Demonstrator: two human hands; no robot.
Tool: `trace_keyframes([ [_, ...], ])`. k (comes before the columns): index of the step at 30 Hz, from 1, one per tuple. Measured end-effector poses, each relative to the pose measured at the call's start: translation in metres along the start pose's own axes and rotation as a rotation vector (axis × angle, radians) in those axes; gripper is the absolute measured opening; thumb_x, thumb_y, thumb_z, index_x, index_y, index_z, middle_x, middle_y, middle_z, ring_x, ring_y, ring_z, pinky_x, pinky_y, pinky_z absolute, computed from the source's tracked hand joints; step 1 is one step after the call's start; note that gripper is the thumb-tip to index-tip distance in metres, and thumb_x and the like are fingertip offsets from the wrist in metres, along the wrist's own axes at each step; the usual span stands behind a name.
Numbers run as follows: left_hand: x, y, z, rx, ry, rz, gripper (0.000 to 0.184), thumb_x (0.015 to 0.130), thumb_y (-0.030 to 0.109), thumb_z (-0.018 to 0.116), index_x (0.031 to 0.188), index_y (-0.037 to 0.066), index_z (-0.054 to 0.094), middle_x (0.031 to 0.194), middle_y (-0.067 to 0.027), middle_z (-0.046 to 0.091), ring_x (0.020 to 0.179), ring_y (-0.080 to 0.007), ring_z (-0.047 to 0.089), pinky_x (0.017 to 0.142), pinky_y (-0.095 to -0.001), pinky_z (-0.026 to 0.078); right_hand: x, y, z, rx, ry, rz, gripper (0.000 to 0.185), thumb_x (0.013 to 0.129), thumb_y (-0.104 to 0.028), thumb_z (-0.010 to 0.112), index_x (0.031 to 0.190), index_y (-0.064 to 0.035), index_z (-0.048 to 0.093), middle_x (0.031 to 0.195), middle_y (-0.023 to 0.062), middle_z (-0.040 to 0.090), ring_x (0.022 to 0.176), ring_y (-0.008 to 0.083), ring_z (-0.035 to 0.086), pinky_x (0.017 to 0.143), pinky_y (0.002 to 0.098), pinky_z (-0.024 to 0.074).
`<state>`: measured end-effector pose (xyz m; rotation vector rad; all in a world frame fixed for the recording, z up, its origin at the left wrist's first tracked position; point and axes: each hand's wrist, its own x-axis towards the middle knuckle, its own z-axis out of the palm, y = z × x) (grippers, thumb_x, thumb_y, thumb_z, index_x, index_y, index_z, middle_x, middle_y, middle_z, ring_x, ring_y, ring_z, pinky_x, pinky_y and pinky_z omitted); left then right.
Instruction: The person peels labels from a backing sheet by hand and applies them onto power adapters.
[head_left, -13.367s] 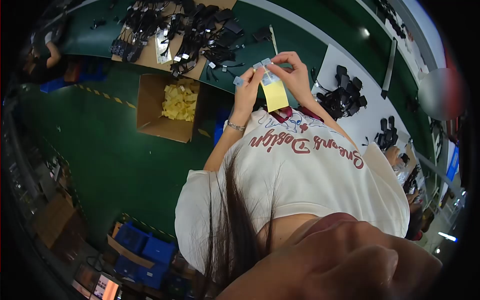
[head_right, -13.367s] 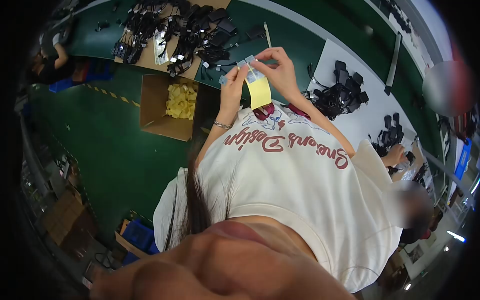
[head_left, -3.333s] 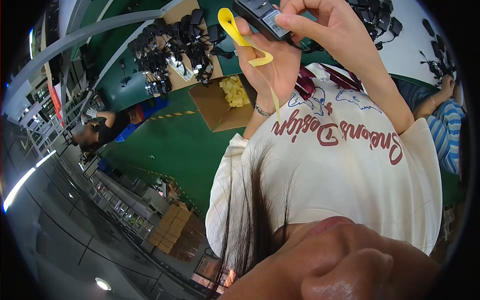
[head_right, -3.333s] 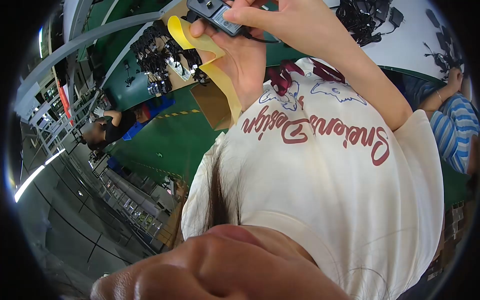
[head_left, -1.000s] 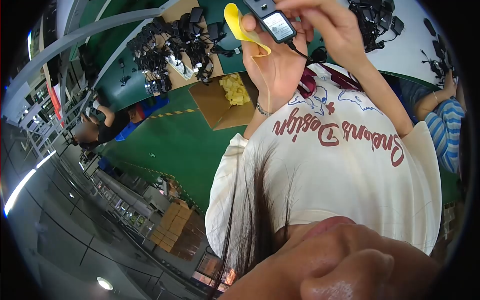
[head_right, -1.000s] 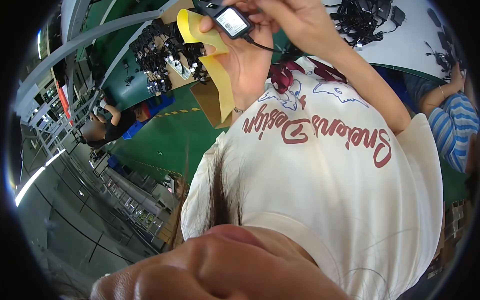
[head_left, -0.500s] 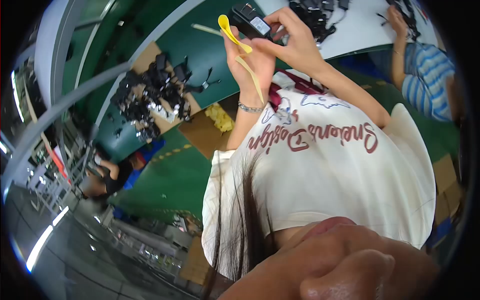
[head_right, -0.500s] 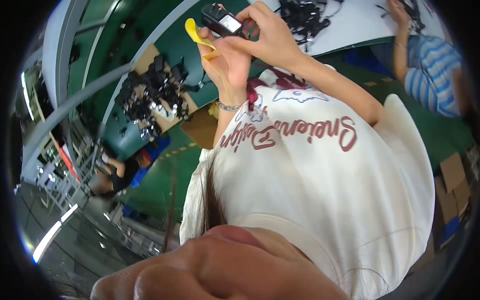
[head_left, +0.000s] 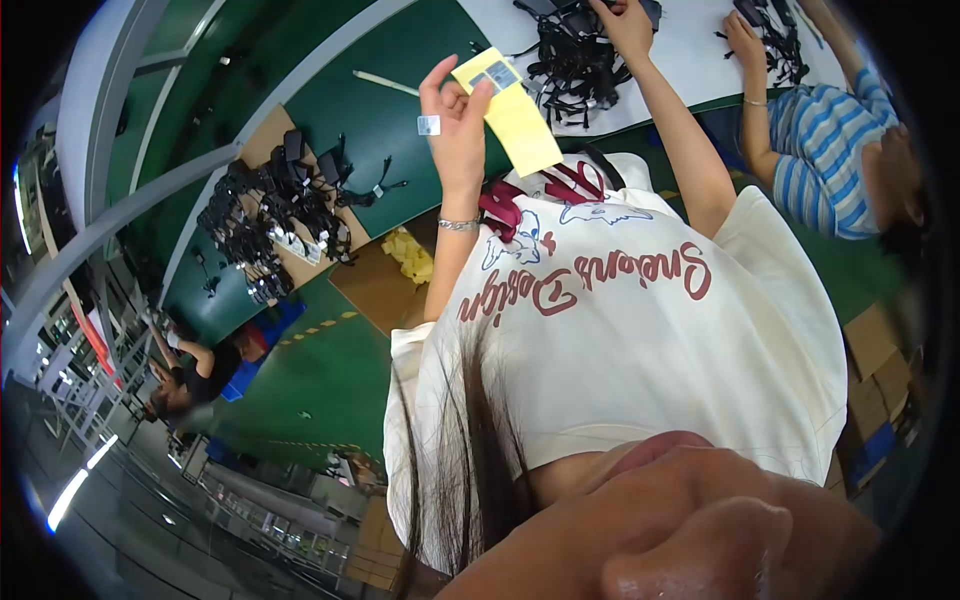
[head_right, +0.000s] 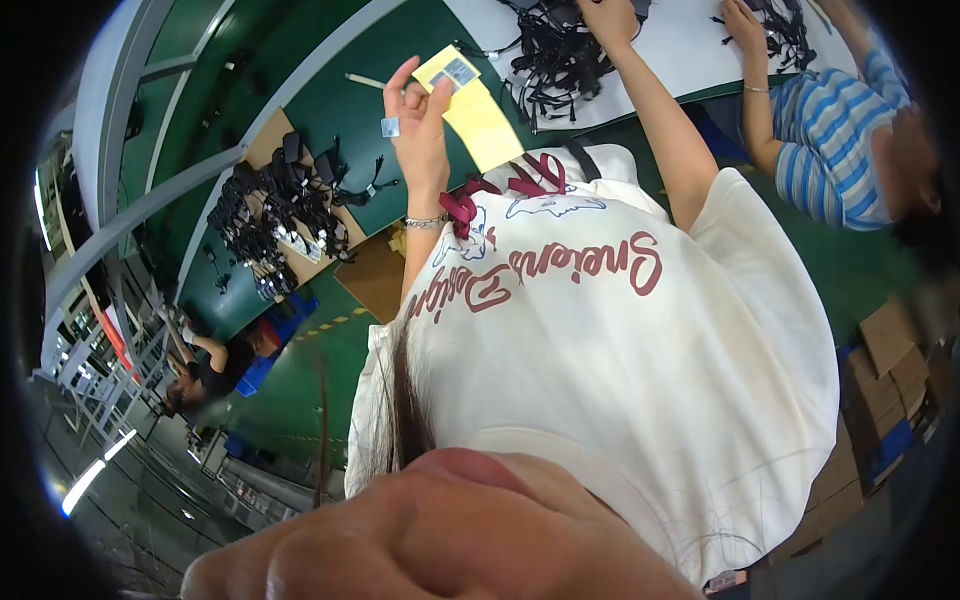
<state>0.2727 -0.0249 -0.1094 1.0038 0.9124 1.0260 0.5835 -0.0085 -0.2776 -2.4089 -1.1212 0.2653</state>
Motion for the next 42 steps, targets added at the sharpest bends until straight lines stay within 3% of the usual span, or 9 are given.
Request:
trace_keyframes([
  [5,-0.010,0.010,-0.003,0.101,0.036,0.075,0.044,0.097,0.006,0.069,0.137,0.003,0.051,0.092,-0.0031,0.067,0.085,-0.0065,0.059,0.078,-0.0201,0.046,-0.028,-0.045,-0.026,0.257,0.162,-0.105,0.052,0.085,-0.022,0.081,0.127,-0.0018,0.057,0.109,0.0109,0.061,0.094,0.0199,0.060,0.083,0.0318,0.0514],
  [8,-0.014,0.009,-0.015,0.040,0.061,0.139,0.039,0.096,0.007,0.069,0.132,0.002,0.055,0.088,-0.0026,0.067,0.081,-0.0063,0.059,0.076,-0.0199,0.047,-0.096,-0.152,-0.120,1.127,-0.611,-0.271,0.057,0.088,-0.022,0.079,0.136,-0.0034,0.054,0.108,0.0102,0.062,0.092,0.0195,0.061,0.082,0.0302,0.0519],
  [12,-0.018,0.018,-0.028,0.143,0.042,0.133,0.032,0.095,0.007,0.070,0.126,0.001,0.060,0.087,-0.0036,0.070,0.079,-0.0062,0.062,0.072,-0.0208,0.048,-0.134,-0.203,-0.144,1.052,-0.801,-0.263,0.071,0.087,-0.026,0.081,0.145,-0.0051,0.046,0.106,0.0120,0.064,0.092,0.0197,0.064,0.081,0.0296,0.0540],
  [15,-0.024,0.037,-0.029,0.128,0.060,0.196,0.026,0.095,0.007,0.071,0.118,0.000,0.064,0.089,-0.0054,0.072,0.079,-0.0069,0.064,0.070,-0.0219,0.050,-0.142,-0.205,-0.121,1.119,-0.606,-0.390,0.022,0.094,-0.013,0.074,0.111,0.0006,0.068,0.092,0.0028,0.070,0.081,0.0077,0.064,0.067,0.0221,0.0515],
  [19,-0.036,0.038,-0.048,0.124,0.128,0.237,0.019,0.094,0.007,0.072,0.110,-0.002,0.067,0.092,-0.0077,0.074,0.081,-0.0080,0.067,0.071,-0.0231,0.051,-0.143,-0.207,-0.112,1.009,-0.704,-0.563,0.015,0.098,-0.009,0.069,0.110,0.0000,0.069,0.098,0.0015,0.071,0.086,0.0053,0.064,0.070,0.0208,0.0513],
  [25,-0.058,0.043,-0.070,0.131,0.289,0.090,0.013,0.093,0.005,0.071,0.104,-0.003,0.069,0.097,-0.0072,0.073,0.086,-0.0092,0.066,0.077,-0.0238,0.053,-0.168,-0.235,-0.109,0.984,-0.892,-0.411,0.014,0.097,-0.008,0.070,0.108,0.0012,0.070,0.096,0.0023,0.070,0.086,0.0042,0.063,0.075,0.0188,0.0504],
  [29,-0.068,0.047,-0.074,0.171,0.415,0.404,0.014,0.094,0.005,0.070,0.105,-0.003,0.069,0.099,-0.0051,0.070,0.088,-0.0089,0.064,0.078,-0.0231,0.052,-0.183,-0.254,-0.095,0.999,-0.880,-0.409,0.013,0.097,-0.008,0.070,0.106,0.0014,0.070,0.095,0.0016,0.070,0.086,0.0041,0.063,0.076,0.0174,0.0491],
  [32,-0.080,0.052,-0.083,-0.044,0.489,0.197,0.015,0.094,0.005,0.071,0.107,-0.002,0.069,0.098,-0.0036,0.067,0.086,-0.0090,0.063,0.077,-0.0232,0.052,-0.188,-0.270,-0.090,1.076,-0.924,-0.357,0.013,0.097,-0.008,0.070,0.106,0.0014,0.069,0.093,0.0011,0.070,0.086,0.0041,0.063,0.076,0.0170,0.0486],
  [42,-0.098,0.046,-0.112,0.002,0.521,0.183,0.015,0.094,0.009,0.071,0.089,-0.002,0.064,0.079,-0.0011,0.063,0.070,-0.0072,0.054,0.064,-0.0237,0.044,-0.191,-0.294,-0.088,0.966,-1.114,-0.416,0.015,0.095,-0.005,0.072,0.108,0.0010,0.070,0.101,0.0012,0.068,0.093,0.0064,0.063,0.080,0.0190,0.0507],
])
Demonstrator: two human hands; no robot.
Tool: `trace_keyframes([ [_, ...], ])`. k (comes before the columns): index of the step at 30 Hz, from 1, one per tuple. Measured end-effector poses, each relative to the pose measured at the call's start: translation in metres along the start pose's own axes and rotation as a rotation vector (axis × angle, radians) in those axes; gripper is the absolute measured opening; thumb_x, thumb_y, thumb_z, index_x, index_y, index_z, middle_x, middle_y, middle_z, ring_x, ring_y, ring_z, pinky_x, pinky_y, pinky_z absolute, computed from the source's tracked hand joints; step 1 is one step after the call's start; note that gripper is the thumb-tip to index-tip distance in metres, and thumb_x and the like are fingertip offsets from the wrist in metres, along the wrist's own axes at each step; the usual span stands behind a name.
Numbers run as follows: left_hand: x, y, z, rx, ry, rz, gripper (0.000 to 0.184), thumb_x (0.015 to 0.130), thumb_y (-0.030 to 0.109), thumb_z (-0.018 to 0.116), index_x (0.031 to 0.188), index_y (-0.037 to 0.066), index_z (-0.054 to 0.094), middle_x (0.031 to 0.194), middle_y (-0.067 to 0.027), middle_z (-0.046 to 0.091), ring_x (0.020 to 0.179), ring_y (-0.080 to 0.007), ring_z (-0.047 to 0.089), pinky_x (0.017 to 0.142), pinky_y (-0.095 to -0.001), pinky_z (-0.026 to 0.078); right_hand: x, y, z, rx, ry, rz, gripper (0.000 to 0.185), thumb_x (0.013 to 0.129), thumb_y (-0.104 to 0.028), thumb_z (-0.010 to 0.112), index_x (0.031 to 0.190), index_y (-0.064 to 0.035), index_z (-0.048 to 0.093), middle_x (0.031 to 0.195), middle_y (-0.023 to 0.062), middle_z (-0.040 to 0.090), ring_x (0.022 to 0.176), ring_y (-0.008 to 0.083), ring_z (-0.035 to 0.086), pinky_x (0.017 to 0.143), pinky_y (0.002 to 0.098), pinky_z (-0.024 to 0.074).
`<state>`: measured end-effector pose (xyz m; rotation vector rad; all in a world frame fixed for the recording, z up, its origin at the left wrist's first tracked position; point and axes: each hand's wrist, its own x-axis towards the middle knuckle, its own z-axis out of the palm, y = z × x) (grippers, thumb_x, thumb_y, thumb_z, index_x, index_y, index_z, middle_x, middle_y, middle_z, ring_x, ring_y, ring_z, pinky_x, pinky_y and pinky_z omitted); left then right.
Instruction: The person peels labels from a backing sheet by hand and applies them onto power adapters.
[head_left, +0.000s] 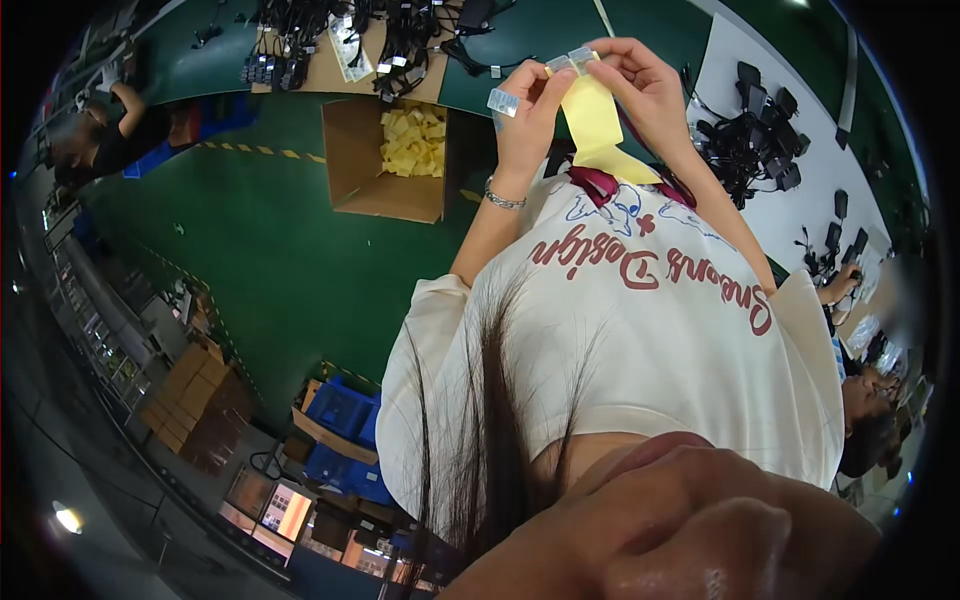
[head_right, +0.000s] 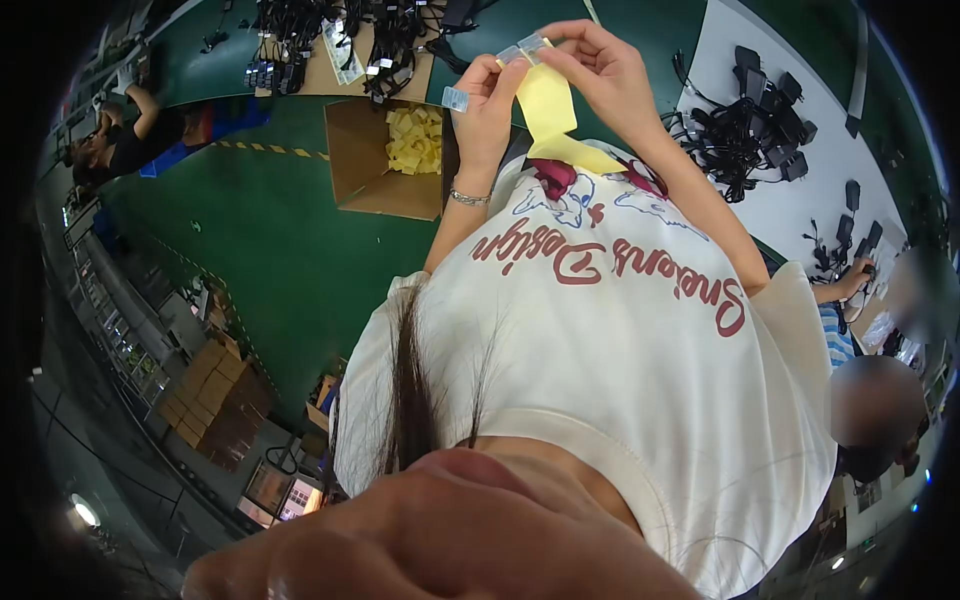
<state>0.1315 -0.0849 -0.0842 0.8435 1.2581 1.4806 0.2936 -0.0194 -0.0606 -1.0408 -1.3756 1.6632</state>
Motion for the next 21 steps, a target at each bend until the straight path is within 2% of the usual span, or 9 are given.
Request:
trace_keyframes([
  [6,0.004,0.011,-0.015,0.341,-0.034,0.211,0.029,0.095,0.015,0.072,0.077,-0.003,0.058,0.070,-0.0017,0.055,0.063,-0.0077,0.046,0.056,-0.0287,0.038,0.010,-0.001,0.006,-0.216,0.009,-0.119,0.018,0.092,-0.005,0.074,0.108,0.0016,0.071,0.106,0.0028,0.065,0.097,0.0089,0.064,0.079,0.0215,0.0526],
  [10,0.001,0.001,-0.030,0.353,-0.038,0.164,0.027,0.098,0.018,0.069,0.080,0.000,0.060,0.074,-0.0005,0.058,0.065,-0.0073,0.047,0.057,-0.0264,0.039,0.016,0.000,0.012,-0.348,-0.036,-0.168,0.020,0.090,-0.006,0.076,0.108,0.0008,0.072,0.111,0.0047,0.062,0.101,0.0110,0.064,0.079,0.0236,0.0544],
  [13,-0.006,-0.016,-0.031,0.017,0.057,-0.075,0.025,0.100,0.022,0.067,0.086,0.002,0.062,0.079,0.0003,0.061,0.068,-0.0068,0.051,0.061,-0.0246,0.042,0.029,0.004,0.020,-0.776,0.026,-0.758,0.017,0.089,-0.007,0.077,0.104,-0.0006,0.074,0.114,0.0051,0.061,0.103,0.0124,0.063,0.078,0.0263,0.0558],
  [14,-0.009,-0.022,-0.035,-0.153,0.099,-0.190,0.024,0.102,0.023,0.066,0.088,0.004,0.063,0.081,0.0007,0.063,0.069,-0.0065,0.053,0.063,-0.0237,0.043,0.037,0.017,0.024,-0.769,0.018,-0.759,0.017,0.089,-0.007,0.077,0.104,-0.0006,0.074,0.114,0.0051,0.061,0.103,0.0124,0.063,0.078,0.0263,0.0558],
  [15,-0.012,-0.029,-0.043,-0.151,0.108,-0.186,0.024,0.102,0.023,0.066,0.088,0.004,0.063,0.081,0.0007,0.063,0.069,-0.0065,0.053,0.063,-0.0237,0.043,0.051,0.042,0.028,-0.552,0.047,-0.536,0.017,0.088,-0.006,0.077,0.104,-0.0006,0.073,0.115,0.0051,0.060,0.102,0.0127,0.063,0.079,0.0269,0.0557],
  [17,-0.024,-0.048,-0.059,-0.304,0.398,-0.274,0.023,0.103,0.027,0.064,0.094,0.006,0.064,0.086,0.0014,0.064,0.074,-0.0058,0.056,0.068,-0.0222,0.045,0.083,0.087,0.034,-0.123,0.098,-0.081,0.017,0.087,-0.004,0.077,0.103,-0.0006,0.073,0.118,0.0050,0.058,0.102,0.0132,0.063,0.081,0.0283,0.0556],
  [19,-0.027,-0.046,-0.067,-0.379,0.540,-0.315,0.022,0.104,0.028,0.063,0.098,0.007,0.065,0.088,0.0018,0.065,0.076,-0.0055,0.058,0.070,-0.0215,0.046,0.120,0.100,0.063,-0.451,0.093,0.179,0.088,0.084,-0.036,0.082,0.152,-0.0061,0.036,0.106,0.0192,0.068,0.091,0.0288,0.070,0.079,0.0373,0.0572],
  [20,-0.030,-0.039,-0.070,-0.358,0.530,-0.324,0.023,0.104,0.029,0.063,0.099,0.007,0.064,0.089,0.0019,0.065,0.078,-0.0055,0.059,0.071,-0.0216,0.046,0.136,0.103,0.078,-0.449,0.094,0.176,0.088,0.084,-0.036,0.082,0.152,-0.0061,0.036,0.106,0.0192,0.068,0.091,0.0288,0.070,0.079,0.0373,0.0572],
  [21,-0.035,-0.032,-0.072,-0.338,0.524,-0.335,0.023,0.104,0.030,0.063,0.100,0.007,0.064,0.090,0.0019,0.065,0.079,-0.0055,0.060,0.073,-0.0217,0.047,0.149,0.105,0.091,-0.739,0.166,0.148,0.095,0.082,-0.042,0.082,0.154,-0.0060,0.031,0.106,0.0235,0.069,0.092,0.0346,0.071,0.080,0.0424,0.0575],
])
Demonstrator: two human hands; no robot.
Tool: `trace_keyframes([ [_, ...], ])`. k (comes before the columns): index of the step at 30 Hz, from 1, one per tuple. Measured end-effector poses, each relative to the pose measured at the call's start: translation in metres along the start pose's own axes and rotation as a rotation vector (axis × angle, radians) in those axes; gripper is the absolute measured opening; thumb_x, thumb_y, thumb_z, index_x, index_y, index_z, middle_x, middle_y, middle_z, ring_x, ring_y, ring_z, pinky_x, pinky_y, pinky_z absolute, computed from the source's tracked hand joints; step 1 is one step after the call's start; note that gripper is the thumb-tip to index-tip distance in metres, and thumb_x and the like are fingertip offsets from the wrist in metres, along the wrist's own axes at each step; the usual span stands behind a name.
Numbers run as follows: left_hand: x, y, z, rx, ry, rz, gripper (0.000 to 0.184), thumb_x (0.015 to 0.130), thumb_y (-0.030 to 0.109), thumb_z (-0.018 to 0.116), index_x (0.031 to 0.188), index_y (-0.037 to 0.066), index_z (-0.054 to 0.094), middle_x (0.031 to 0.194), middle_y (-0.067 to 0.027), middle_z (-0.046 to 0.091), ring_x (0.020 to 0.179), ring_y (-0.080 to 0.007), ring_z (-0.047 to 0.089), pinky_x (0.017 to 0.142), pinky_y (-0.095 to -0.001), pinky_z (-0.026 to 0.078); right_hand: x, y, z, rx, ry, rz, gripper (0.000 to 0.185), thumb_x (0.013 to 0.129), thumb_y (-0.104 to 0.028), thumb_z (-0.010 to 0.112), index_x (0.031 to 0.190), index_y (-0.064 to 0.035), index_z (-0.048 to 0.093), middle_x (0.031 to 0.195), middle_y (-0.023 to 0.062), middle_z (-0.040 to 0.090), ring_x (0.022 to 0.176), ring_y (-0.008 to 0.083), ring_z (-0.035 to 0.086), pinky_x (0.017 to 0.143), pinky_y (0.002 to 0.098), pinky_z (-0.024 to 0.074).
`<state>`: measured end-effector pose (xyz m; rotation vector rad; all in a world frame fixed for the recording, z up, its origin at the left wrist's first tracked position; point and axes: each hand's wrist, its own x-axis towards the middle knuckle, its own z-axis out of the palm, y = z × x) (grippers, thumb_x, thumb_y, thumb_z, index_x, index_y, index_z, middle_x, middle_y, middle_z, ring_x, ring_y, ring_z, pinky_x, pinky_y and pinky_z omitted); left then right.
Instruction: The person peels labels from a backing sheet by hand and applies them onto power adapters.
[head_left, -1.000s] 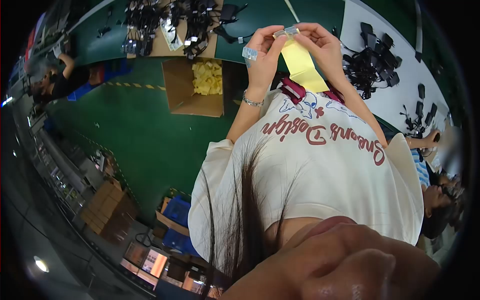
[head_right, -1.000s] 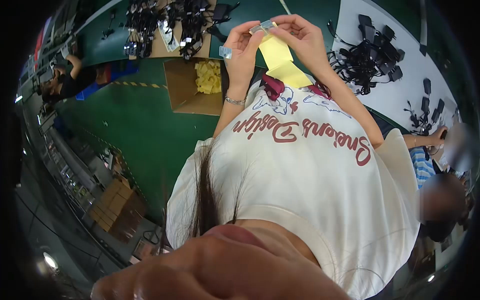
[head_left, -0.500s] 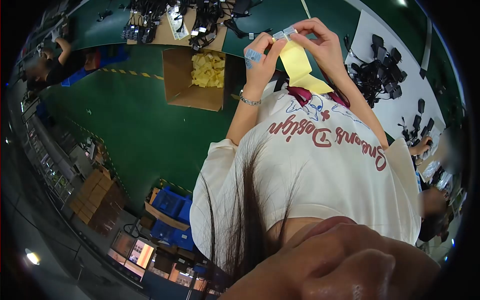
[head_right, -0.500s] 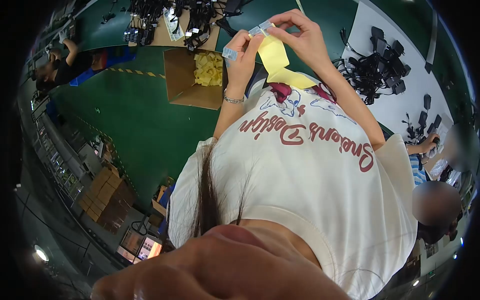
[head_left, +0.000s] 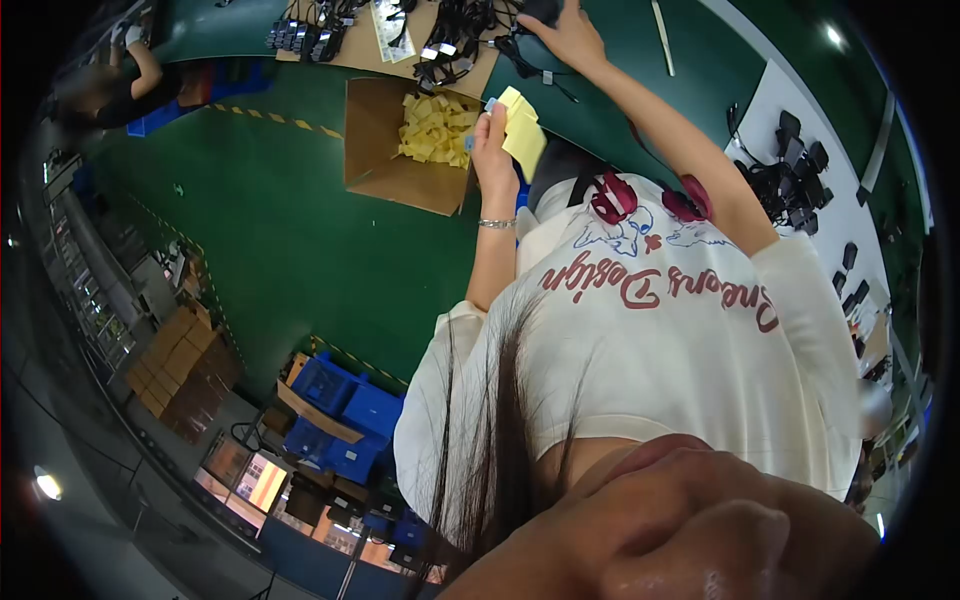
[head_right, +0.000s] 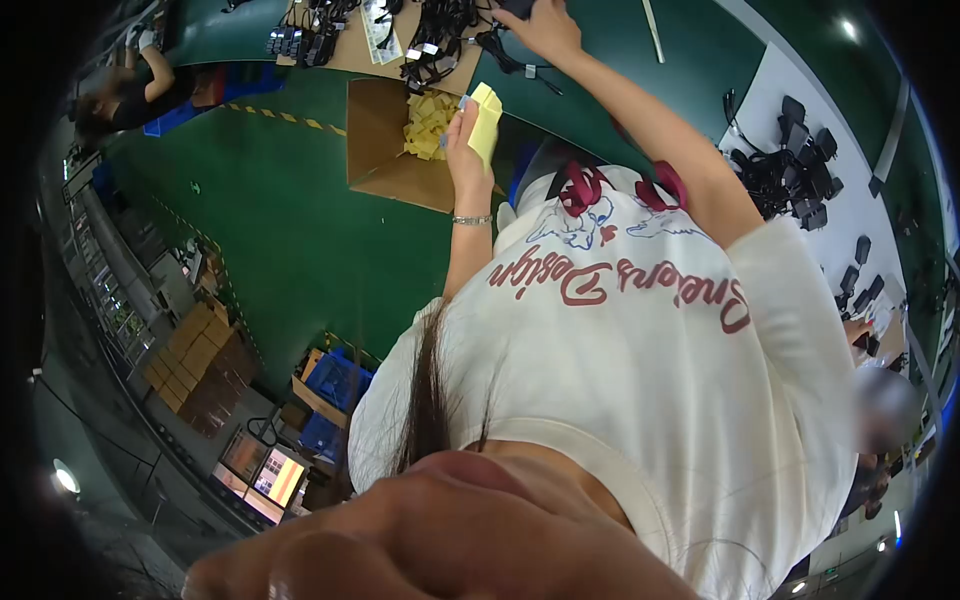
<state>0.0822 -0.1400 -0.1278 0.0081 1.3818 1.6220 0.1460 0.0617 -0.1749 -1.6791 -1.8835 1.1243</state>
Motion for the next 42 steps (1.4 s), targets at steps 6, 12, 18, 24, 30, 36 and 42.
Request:
trace_keyframes([
  [6,-0.003,-0.005,0.003,-0.027,-0.002,0.065,0.023,0.104,0.031,0.063,0.102,0.008,0.064,0.093,0.0016,0.067,0.083,-0.0061,0.063,0.075,-0.0226,0.049,0.045,0.024,0.026,-0.256,0.014,0.020,0.105,0.078,-0.051,0.081,0.154,-0.0057,0.024,0.106,0.0322,0.069,0.096,0.0482,0.069,0.084,0.0529,0.0563],
  [12,0.006,0.004,-0.001,-0.138,-0.083,0.137,0.021,0.105,0.027,0.061,0.107,0.007,0.065,0.101,-0.0001,0.069,0.091,-0.0081,0.065,0.081,-0.0243,0.051,0.018,0.011,-0.048,0.233,0.054,-0.058,0.103,0.080,-0.029,0.083,0.156,-0.0050,0.018,0.097,0.0239,0.070,0.084,0.0321,0.071,0.075,0.0423,0.0583],
  [18,0.028,0.041,0.017,-0.203,-0.334,0.187,0.027,0.107,0.028,0.055,0.120,0.005,0.063,0.115,-0.0058,0.068,0.105,-0.0135,0.065,0.093,-0.0291,0.051,-0.042,-0.049,-0.142,0.922,-0.096,-0.206,0.092,0.089,-0.011,0.076,0.159,-0.0071,0.016,0.089,0.0101,0.068,0.075,0.0151,0.065,0.068,0.0288,0.0545],
  [24,0.034,0.078,0.117,-0.223,-0.777,0.173,0.033,0.106,0.028,0.053,0.133,0.012,0.058,0.137,-0.0050,0.059,0.124,-0.0209,0.055,0.113,-0.0380,0.040,-0.053,-0.042,-0.188,1.099,-0.377,-0.192,0.095,0.091,-0.018,0.077,0.161,-0.0059,0.015,0.095,0.0055,0.066,0.079,0.0110,0.064,0.072,0.0265,0.0540],
  [30,0.071,0.029,0.160,-0.377,-1.122,0.089,0.028,0.108,0.036,0.047,0.121,0.013,0.057,0.121,-0.0054,0.062,0.117,-0.0205,0.056,0.105,-0.0462,0.042,-0.064,-0.024,-0.197,1.020,-0.418,-0.162,0.093,0.093,-0.020,0.075,0.162,-0.0052,0.014,0.102,0.0051,0.064,0.082,0.0081,0.062,0.073,0.0246,0.0530],
  [36,0.023,0.036,0.171,-0.635,-0.827,0.016,0.042,0.105,0.030,0.054,0.142,0.010,0.054,0.139,-0.0108,0.058,0.127,-0.0265,0.054,0.115,-0.0424,0.038,-0.084,0.023,-0.191,0.983,0.059,-0.151,0.047,0.096,-0.016,0.071,0.136,-0.0019,0.051,0.100,0.0021,0.063,0.084,0.0073,0.061,0.076,0.0225,0.0505],
  [42,-0.008,0.057,0.166,-0.766,-1.033,-0.153,0.038,0.106,0.031,0.052,0.137,0.009,0.057,0.136,-0.0165,0.060,0.128,-0.0316,0.054,0.118,-0.0480,0.035,-0.090,-0.017,-0.193,1.512,-0.146,-1.066,0.013,0.096,-0.011,0.070,0.103,-0.0019,0.064,0.104,0.0027,0.064,0.085,0.0078,0.061,0.080,0.0226,0.0502],
])
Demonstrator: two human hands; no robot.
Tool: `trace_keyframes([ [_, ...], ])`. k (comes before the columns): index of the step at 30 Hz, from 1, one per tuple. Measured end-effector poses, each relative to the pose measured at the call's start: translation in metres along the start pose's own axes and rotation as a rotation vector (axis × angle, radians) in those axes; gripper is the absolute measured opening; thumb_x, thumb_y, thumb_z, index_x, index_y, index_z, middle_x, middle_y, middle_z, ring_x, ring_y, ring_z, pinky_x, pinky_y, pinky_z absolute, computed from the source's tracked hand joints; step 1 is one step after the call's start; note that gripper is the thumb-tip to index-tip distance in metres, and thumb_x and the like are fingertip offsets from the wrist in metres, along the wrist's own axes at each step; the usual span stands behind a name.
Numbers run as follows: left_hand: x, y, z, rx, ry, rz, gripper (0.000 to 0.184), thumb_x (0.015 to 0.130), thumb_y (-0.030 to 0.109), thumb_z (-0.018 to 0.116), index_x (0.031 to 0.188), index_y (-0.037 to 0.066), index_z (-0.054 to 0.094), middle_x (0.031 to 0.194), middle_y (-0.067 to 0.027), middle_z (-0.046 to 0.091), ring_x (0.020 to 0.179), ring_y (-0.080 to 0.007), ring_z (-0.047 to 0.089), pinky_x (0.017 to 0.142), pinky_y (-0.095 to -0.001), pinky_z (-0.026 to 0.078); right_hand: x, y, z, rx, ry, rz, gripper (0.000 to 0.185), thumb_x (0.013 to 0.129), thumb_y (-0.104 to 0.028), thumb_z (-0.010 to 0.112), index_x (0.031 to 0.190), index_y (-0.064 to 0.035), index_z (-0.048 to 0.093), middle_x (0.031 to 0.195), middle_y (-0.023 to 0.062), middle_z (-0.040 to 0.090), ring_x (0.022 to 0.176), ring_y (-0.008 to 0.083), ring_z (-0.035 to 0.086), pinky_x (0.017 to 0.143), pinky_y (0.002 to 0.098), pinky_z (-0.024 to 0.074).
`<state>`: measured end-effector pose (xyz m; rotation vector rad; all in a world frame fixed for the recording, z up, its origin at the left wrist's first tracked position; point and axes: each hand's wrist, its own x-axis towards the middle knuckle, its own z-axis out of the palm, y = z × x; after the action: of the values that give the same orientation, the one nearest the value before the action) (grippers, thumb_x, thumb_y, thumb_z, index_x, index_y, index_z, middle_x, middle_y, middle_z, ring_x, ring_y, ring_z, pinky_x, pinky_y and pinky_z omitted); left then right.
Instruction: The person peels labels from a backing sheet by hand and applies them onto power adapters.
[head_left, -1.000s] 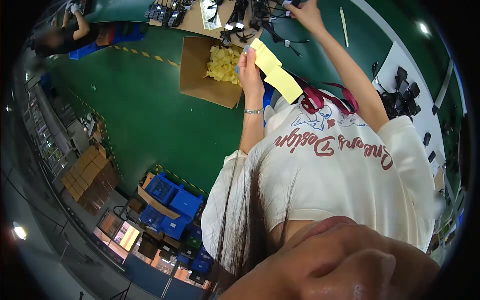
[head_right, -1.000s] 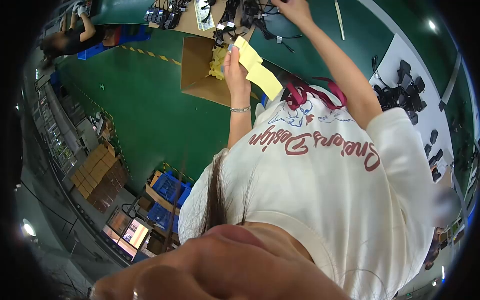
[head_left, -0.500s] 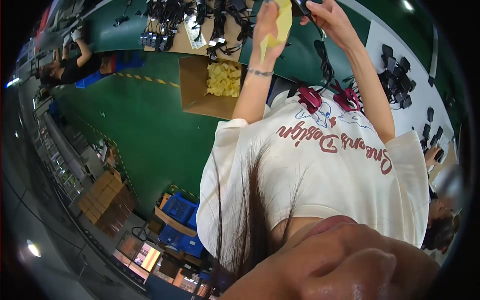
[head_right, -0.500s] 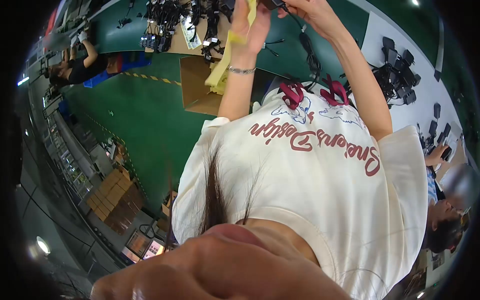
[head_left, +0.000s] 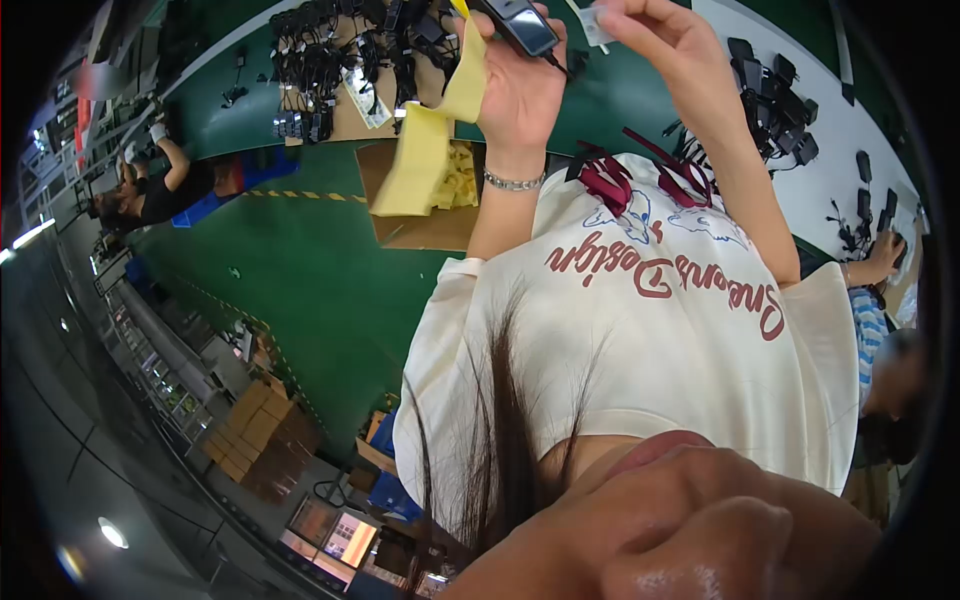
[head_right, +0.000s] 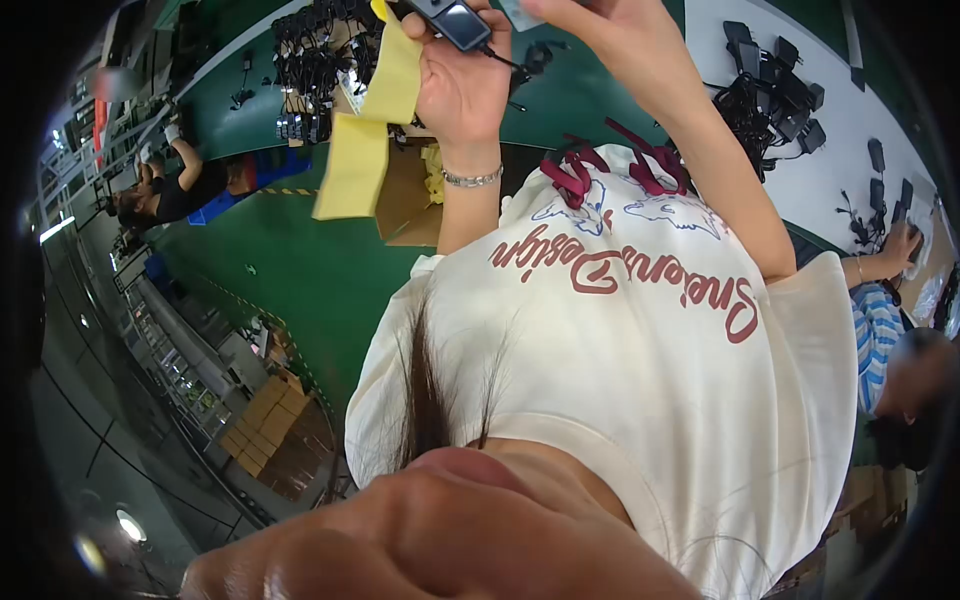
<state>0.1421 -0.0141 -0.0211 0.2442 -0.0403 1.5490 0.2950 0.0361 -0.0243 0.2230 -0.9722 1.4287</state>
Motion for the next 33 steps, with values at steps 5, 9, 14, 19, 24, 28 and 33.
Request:
trace_keyframes([
  [5,-0.013,-0.025,0.010,0.134,-0.051,0.008,0.037,0.108,0.032,0.049,0.136,0.009,0.057,0.136,-0.0159,0.061,0.130,-0.0315,0.054,0.119,-0.0502,0.034,0.020,-0.045,0.038,-0.575,0.429,0.670,0.010,0.095,-0.006,0.071,0.101,-0.0009,0.065,0.099,0.0030,0.066,0.085,0.0077,0.062,0.077,0.0218,0.0505],
  [9,-0.022,-0.026,0.035,0.167,0.123,0.014,0.033,0.108,0.032,0.046,0.129,0.009,0.059,0.135,-0.0144,0.061,0.130,-0.0303,0.053,0.120,-0.0496,0.032,0.033,-0.040,0.060,-0.794,0.482,0.661,0.011,0.093,-0.004,0.072,0.100,0.0001,0.065,0.093,0.0026,0.067,0.082,0.0075,0.063,0.074,0.0208,0.0503],
  [14,-0.032,-0.011,0.034,0.226,0.159,0.034,0.047,0.109,0.041,0.044,0.138,0.005,0.054,0.132,-0.0083,0.062,0.127,-0.0240,0.057,0.117,-0.0433,0.039,0.026,-0.029,0.055,-0.878,0.404,0.594,0.010,0.093,-0.004,0.072,0.098,0.0006,0.066,0.091,0.0023,0.068,0.078,0.0072,0.063,0.071,0.0201,0.0498],
  [19,-0.032,-0.009,0.040,0.261,0.222,0.030,0.039,0.109,0.045,0.043,0.121,0.013,0.061,0.130,-0.0048,0.062,0.125,-0.0246,0.056,0.113,-0.0445,0.040,0.024,-0.035,0.051,-0.820,0.366,0.668,0.008,0.094,-0.005,0.071,0.096,0.0006,0.066,0.091,0.0015,0.067,0.081,0.0071,0.061,0.072,0.0200,0.0487],
  [24,-0.031,-0.009,0.052,0.200,0.194,0.071,0.024,0.109,0.032,0.046,0.111,0.012,0.059,0.128,-0.0082,0.062,0.126,-0.0271,0.053,0.119,-0.0457,0.032,-0.010,-0.015,0.004,-0.226,0.206,0.351,0.008,0.096,-0.008,0.070,0.096,0.0000,0.066,0.091,0.0006,0.067,0.082,0.0067,0.061,0.075,0.0201,0.0481],
  [28,-0.027,-0.020,0.041,0.174,0.137,0.069,0.021,0.108,0.032,0.047,0.103,0.015,0.057,0.125,-0.0053,0.062,0.123,-0.0247,0.053,0.114,-0.0434,0.035,0.006,0.002,0.040,0.336,0.069,0.040,0.010,0.097,-0.010,0.069,0.097,-0.0006,0.067,0.090,-0.0002,0.067,0.081,0.0063,0.060,0.075,0.0206,0.0478],
  [33,-0.027,-0.036,0.031,0.127,0.051,-0.014,0.020,0.107,0.031,0.046,0.097,0.016,0.053,0.125,-0.0043,0.063,0.119,-0.0233,0.054,0.107,-0.0428,0.038,0.016,-0.062,0.063,-0.583,0.390,0.841,0.013,0.098,-0.013,0.069,0.097,-0.0009,0.067,0.088,-0.0011,0.066,0.079,0.0057,0.059,0.072,0.0210,0.0472],
])
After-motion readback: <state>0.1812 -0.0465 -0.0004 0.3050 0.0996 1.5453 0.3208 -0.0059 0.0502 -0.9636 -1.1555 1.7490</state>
